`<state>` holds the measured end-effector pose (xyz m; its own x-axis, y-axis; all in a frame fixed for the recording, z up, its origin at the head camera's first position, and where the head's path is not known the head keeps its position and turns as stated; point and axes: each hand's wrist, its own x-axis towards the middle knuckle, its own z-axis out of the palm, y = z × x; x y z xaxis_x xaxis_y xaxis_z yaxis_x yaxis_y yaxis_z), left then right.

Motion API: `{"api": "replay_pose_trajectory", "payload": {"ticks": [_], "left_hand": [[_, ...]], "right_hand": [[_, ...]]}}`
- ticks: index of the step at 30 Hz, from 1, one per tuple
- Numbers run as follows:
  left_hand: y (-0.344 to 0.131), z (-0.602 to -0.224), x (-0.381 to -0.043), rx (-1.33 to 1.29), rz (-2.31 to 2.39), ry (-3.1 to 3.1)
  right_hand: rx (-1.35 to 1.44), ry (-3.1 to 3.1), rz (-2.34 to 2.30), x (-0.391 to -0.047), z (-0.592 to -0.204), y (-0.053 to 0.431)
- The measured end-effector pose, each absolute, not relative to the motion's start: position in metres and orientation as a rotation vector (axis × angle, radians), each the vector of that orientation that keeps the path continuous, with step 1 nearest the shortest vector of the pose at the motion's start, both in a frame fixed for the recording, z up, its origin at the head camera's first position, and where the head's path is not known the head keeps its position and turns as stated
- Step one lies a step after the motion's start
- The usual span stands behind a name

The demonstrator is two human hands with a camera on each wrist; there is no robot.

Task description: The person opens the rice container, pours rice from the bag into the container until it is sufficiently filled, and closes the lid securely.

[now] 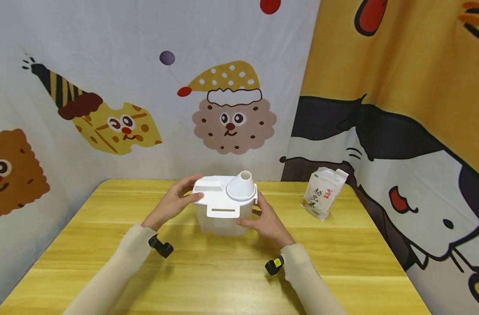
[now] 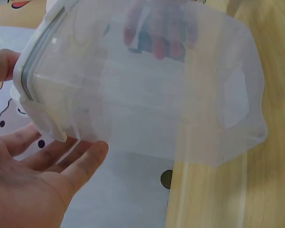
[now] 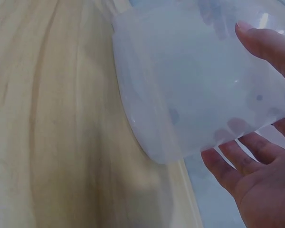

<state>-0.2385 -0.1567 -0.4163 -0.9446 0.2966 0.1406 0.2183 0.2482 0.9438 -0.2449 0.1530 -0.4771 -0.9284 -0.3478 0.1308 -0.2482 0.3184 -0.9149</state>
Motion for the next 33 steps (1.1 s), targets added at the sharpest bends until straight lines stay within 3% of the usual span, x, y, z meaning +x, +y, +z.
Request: {"api": "replay_pose_trajectory", "payload": {"ticks": [33], "left_hand": [[-0.122,-0.409,-0.193,0.225,1.916,2.564]], "right_hand": [[-0.870,2.086,-1.647,-0.283,-0.472,0.178]]}}
